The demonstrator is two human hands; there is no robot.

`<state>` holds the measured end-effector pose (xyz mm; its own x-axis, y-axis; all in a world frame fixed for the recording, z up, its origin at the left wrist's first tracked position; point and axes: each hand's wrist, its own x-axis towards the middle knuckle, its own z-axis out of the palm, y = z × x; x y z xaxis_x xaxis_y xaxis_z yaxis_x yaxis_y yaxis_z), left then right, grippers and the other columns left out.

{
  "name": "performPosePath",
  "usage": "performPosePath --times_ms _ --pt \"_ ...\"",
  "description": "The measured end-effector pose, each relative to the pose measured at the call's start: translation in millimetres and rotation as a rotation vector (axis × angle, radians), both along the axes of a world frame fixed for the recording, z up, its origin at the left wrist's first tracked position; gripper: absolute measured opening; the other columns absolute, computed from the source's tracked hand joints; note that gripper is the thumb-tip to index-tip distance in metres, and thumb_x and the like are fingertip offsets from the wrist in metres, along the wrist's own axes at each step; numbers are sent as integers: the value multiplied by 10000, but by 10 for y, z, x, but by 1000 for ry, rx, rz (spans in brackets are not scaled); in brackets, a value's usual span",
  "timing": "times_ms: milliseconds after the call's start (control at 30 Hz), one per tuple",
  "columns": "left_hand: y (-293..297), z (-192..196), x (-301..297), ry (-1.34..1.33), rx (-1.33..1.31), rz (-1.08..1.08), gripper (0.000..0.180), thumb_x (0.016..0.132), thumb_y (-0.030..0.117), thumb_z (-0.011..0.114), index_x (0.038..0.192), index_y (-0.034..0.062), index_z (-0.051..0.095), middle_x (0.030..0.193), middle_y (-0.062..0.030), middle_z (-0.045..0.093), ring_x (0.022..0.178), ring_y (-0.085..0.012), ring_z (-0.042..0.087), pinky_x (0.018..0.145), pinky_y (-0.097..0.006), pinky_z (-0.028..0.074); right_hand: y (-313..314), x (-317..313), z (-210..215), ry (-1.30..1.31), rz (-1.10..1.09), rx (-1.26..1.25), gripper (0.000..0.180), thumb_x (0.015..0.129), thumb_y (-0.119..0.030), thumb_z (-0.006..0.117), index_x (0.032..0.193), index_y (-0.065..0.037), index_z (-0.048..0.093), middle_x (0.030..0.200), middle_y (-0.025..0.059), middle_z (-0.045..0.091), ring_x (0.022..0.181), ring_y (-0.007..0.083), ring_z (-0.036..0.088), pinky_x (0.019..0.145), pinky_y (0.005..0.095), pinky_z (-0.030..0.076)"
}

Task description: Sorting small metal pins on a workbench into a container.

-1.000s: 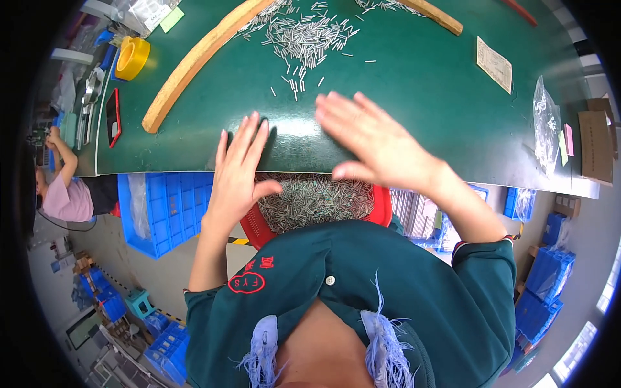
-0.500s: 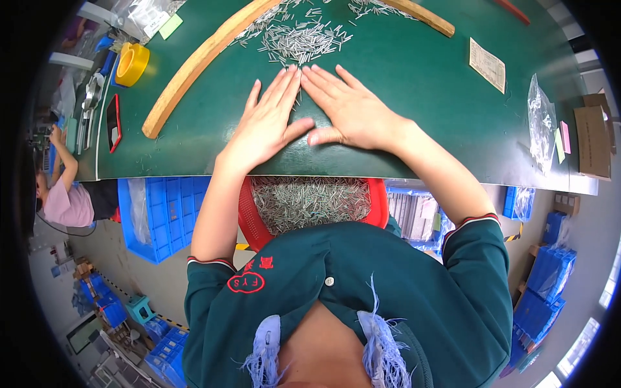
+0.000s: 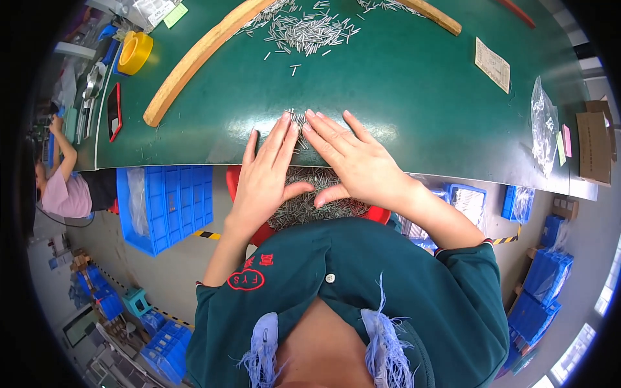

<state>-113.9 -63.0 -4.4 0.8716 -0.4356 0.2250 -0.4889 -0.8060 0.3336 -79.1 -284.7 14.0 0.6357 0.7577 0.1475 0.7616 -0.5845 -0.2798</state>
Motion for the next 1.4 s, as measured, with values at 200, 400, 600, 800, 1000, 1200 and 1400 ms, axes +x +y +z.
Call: performPosePath --times_ms 200,400,600,800,1000,1200,1400 --pt "254 -66 -282 -11 25 7 886 741 542 693 1447 65 449 1495 -97 458 1398 -260 413 1147 -581 228 -265 -86 60 73 -20 -80 1062 654 -664 621 1472 -30 383 1537 115 382 1440 253 341 1186 510 221" --pt "78 -19 -248 -16 -11 -105 782 781 497 688 1407 67 500 1490 -75 464 1389 -239 423 1150 -586 224 -179 2 68 108 122 24 999 678 -626 646 1448 -33 419 1511 105 427 1414 237 390 1180 522 238" --pt "101 -38 -234 -50 -48 -188 712 811 507 663 1351 54 566 1411 -68 550 1335 -229 495 1138 -529 295 -237 35 28 151 204 43 976 688 -603 670 1433 -19 435 1513 118 421 1423 244 376 1181 518 241" --pt "64 82 -12 -42 -33 -72 756 779 512 686 1345 27 560 1415 -91 537 1341 -224 483 1132 -545 298 -100 146 97 146 155 64 990 690 -621 656 1438 -14 429 1516 127 414 1432 253 357 1188 513 226" --pt "152 59 -51 -3 -31 -156 831 746 557 676 1363 18 536 1432 -107 516 1346 -240 476 1125 -549 307 -162 117 35 209 215 32 1115 595 -661 636 1475 -27 380 1543 130 374 1451 280 320 1190 527 206" --pt "137 76 260 -42 22 -55 891 747 617 628 1385 9 500 1464 -118 477 1363 -254 450 1136 -562 279 -93 257 60 103 78 13 1068 677 -669 617 1473 -2 368 1546 171 346 1465 288 282 1198 495 208" --pt "131 114 251 -2 18 -122 966 693 617 662 1418 12 461 1485 -115 455 1383 -261 427 1137 -554 285 -126 258 40 190 91 90 1224 575 -697 603 1523 -6 254 1567 180 300 1470 309 262 1202 504 204"
